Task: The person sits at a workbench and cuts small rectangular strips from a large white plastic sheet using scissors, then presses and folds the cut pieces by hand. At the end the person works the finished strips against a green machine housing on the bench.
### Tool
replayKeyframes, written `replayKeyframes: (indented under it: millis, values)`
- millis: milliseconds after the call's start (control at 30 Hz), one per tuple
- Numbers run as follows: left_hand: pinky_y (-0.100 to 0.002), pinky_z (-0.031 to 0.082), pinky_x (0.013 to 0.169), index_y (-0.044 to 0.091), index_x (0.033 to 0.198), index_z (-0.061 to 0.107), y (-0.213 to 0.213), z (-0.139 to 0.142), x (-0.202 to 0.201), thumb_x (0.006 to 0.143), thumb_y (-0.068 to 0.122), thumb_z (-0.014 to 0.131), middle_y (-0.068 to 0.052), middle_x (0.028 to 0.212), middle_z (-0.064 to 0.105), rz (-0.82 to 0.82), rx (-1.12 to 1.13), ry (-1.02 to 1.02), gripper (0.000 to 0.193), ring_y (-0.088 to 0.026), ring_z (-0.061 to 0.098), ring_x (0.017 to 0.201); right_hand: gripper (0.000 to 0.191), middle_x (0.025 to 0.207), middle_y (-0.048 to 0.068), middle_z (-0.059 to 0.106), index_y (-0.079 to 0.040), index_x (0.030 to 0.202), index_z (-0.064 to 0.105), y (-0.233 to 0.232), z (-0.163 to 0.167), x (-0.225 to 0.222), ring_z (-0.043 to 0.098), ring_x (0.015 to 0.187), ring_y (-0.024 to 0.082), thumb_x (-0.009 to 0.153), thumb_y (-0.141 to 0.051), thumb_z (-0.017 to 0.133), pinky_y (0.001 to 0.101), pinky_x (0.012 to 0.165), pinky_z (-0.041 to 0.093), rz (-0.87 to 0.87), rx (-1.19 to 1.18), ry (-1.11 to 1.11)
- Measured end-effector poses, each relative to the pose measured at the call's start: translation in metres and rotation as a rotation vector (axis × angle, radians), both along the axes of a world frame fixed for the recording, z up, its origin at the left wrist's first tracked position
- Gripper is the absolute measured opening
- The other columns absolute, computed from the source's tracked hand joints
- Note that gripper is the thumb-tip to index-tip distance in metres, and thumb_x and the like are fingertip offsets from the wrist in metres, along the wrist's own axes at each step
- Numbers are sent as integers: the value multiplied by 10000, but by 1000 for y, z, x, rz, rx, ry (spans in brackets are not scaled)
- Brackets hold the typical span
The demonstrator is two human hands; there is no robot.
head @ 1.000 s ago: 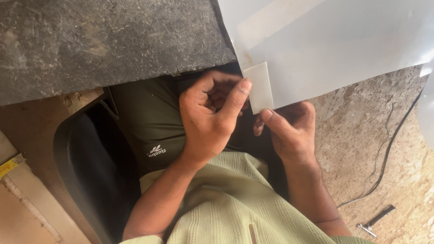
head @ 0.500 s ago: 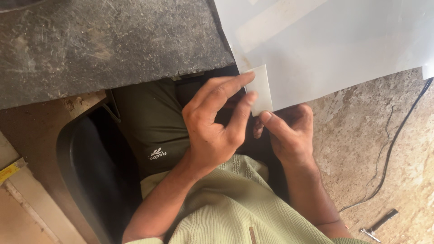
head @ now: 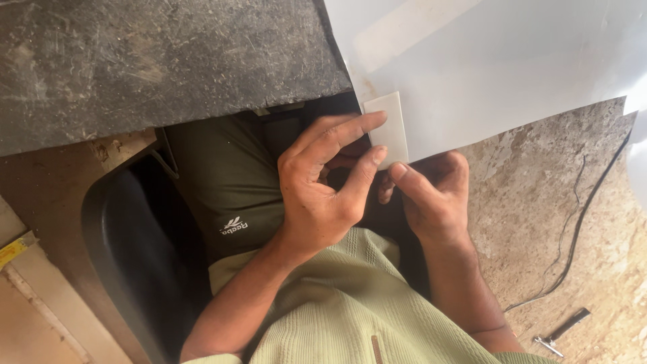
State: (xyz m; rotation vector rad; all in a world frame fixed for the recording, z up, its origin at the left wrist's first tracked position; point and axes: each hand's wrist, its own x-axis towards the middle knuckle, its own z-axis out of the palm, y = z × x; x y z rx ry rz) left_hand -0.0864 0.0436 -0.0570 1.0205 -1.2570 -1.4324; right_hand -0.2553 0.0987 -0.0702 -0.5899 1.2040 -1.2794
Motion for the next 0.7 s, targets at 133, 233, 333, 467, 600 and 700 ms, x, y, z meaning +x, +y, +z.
replayKeyframes:
  millis: [133,233,333,467,600,700]
  values:
    - [-195,675,796,53,1349,677,0,1,1,1016,-64,718,-70,1203,675,-17,10,28,356,-84,723,954,235,1035,180,713,101,1184,636,0,1,-1,705,810,209,965,17,643,315,674,587,8,-12,-11]
    - [-190,679,797,49,1333,671,0,1,1,1021,-68,716,-69,1206,678,-15,14,36,336,-77,718,959,230,1031,183,712,106,1178,638,0,1,-1,705,810,210,967,16,641,317,676,588,14,-9,-8]
    - [-188,678,798,45,1324,667,1,1,1,1024,-70,717,-69,1210,680,-10,14,42,325,-70,712,955,223,1028,187,713,108,1170,641,0,0,-1,705,803,212,966,16,641,318,674,588,14,-10,1]
    - [-185,676,774,54,1367,667,2,1,1,1015,-72,709,-70,1214,677,-14,44,52,376,-62,713,929,219,1016,189,714,111,1165,645,0,0,-1,704,795,216,970,10,638,318,673,588,18,-13,2]
    - [-180,663,756,38,1336,667,3,0,1,1046,-59,677,-71,1197,680,-12,60,78,306,-59,704,914,213,982,193,714,113,1169,647,1,0,0,703,768,216,992,-5,643,331,688,591,15,-37,-25]
    - [-173,638,724,33,1340,688,3,-2,2,1092,-43,632,-66,1142,700,-19,109,109,265,-55,710,866,220,1025,195,718,106,1164,644,1,2,1,702,803,224,981,-17,641,333,671,592,-1,-20,-22]
